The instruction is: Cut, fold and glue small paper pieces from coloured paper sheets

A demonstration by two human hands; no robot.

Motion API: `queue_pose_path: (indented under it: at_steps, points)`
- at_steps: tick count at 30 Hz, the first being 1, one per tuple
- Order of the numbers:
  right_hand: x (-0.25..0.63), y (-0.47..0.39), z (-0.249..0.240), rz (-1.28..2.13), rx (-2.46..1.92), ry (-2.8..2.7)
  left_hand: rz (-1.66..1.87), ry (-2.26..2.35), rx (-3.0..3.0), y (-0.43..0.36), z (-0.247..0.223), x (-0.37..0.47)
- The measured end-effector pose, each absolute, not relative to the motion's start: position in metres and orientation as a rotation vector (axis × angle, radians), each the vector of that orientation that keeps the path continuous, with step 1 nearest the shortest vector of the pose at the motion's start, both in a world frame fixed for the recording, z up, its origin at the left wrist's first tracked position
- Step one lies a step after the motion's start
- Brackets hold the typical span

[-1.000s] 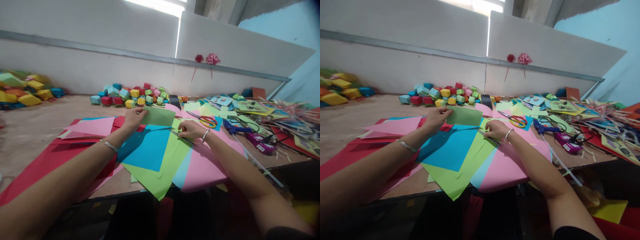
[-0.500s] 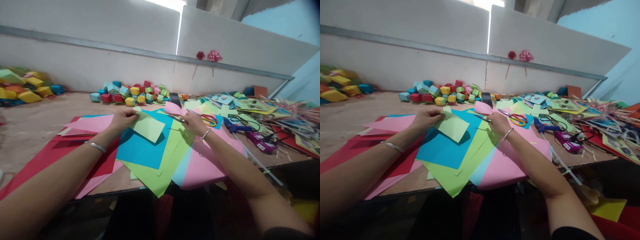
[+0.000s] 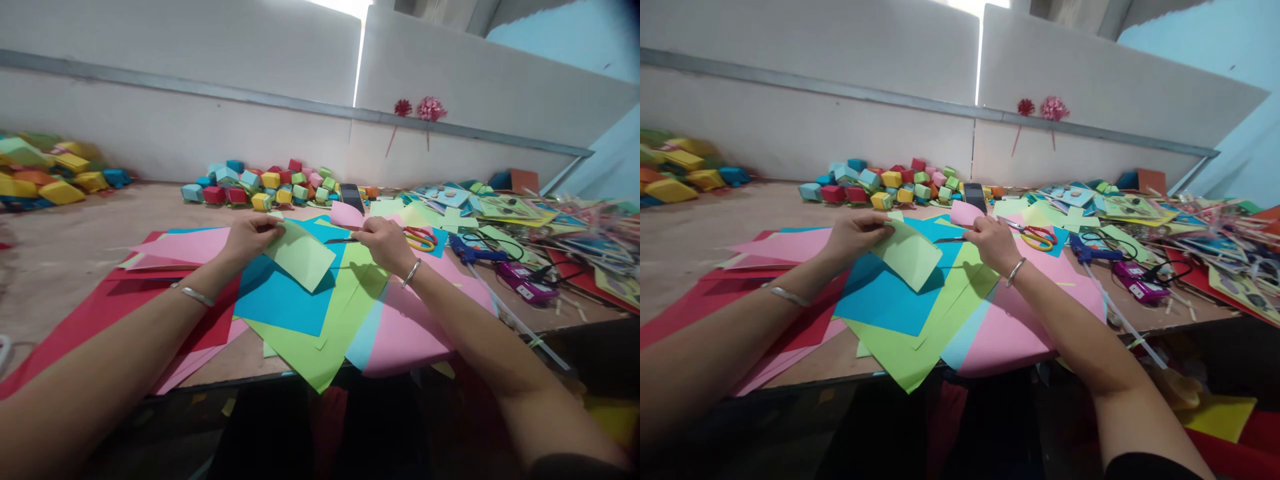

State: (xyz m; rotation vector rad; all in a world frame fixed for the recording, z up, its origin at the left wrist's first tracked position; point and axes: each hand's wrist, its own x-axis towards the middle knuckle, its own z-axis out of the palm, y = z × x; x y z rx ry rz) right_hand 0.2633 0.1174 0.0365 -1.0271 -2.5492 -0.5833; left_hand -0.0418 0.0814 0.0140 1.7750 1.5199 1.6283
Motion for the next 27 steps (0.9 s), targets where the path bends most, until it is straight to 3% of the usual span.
queue_pose_path:
  at_steps: [27]
  points:
    - [0.2649, 0.1143, 0.0376, -0.701, -0.866, -2.55, 1.563, 1.77, 2.039, 0.0797, 0.0158, -0.0455]
